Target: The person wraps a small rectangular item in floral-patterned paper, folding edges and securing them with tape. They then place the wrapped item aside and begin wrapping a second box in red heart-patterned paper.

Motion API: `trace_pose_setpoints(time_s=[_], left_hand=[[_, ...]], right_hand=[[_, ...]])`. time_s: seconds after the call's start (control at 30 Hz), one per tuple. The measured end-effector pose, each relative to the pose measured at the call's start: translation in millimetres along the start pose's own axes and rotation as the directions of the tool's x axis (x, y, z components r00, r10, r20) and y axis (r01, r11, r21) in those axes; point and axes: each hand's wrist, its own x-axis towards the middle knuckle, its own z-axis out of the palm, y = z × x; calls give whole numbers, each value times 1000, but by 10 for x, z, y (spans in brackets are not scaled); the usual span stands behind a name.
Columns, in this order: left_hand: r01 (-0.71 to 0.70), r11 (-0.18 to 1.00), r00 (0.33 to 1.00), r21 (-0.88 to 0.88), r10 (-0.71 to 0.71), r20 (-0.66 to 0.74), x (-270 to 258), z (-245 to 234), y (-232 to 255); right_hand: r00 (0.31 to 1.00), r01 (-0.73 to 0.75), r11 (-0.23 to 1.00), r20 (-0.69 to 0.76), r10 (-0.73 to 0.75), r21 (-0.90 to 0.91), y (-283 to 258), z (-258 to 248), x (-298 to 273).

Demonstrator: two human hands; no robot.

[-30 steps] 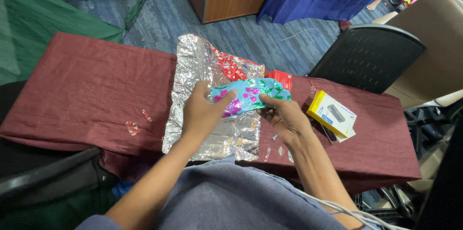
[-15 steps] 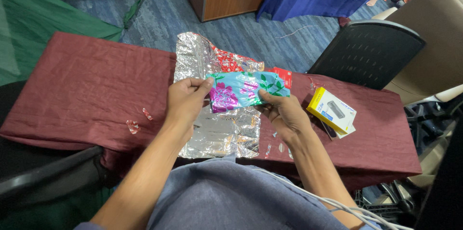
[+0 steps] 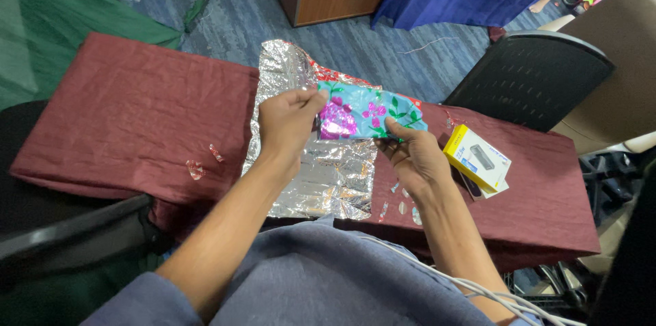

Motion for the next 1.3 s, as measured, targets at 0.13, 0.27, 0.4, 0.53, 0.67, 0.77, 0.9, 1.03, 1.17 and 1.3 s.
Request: trace_pose_setpoints(time_s=[0.13, 0.27, 0.4, 0.53, 0.67, 0.77, 0.9, 1.03, 1.17, 1.3], left_hand=[[-94, 991, 996, 94, 94, 1, 40, -2, 71], [-113, 994, 993, -13, 113, 28, 28, 10, 105], [-101, 994, 995, -34, 101, 7, -9, 39, 156], [-30, 998, 999, -54, 32, 21, -51, 90, 226], [128, 984, 992, -121, -126, 24, -190, 214, 160], [230, 955, 962, -185, -194, 194, -383, 364, -39], [258, 864, 895, -432, -45, 443, -379, 594, -263], [295, 734, 902, -611, -4, 431, -92, 709, -291], [221, 733, 905, -643, 91, 415, 65, 736, -216], [56, 834, 933, -549, 151, 325, 36, 630, -112]], right_hand=[[999, 42, 997, 31, -44, 62, -43, 55, -51], [998, 49, 996, 25, -51, 81, -51, 99, -90], [999, 40, 995, 22, -42, 94, -56, 84, -93], [997, 63, 992, 27, -66, 108, -41, 48, -91], [990, 127, 973, 41, -137, 193, -15, 47, -78], [978, 183, 948, 54, -204, 259, -4, 60, -82], [924, 297, 909, 152, -351, 294, 9, 109, -168], [870, 402, 879, 192, -454, 256, -30, 239, -313], [853, 443, 879, 218, -475, 178, -139, 330, -455], [843, 486, 860, 176, -508, 156, -265, 295, -523]])
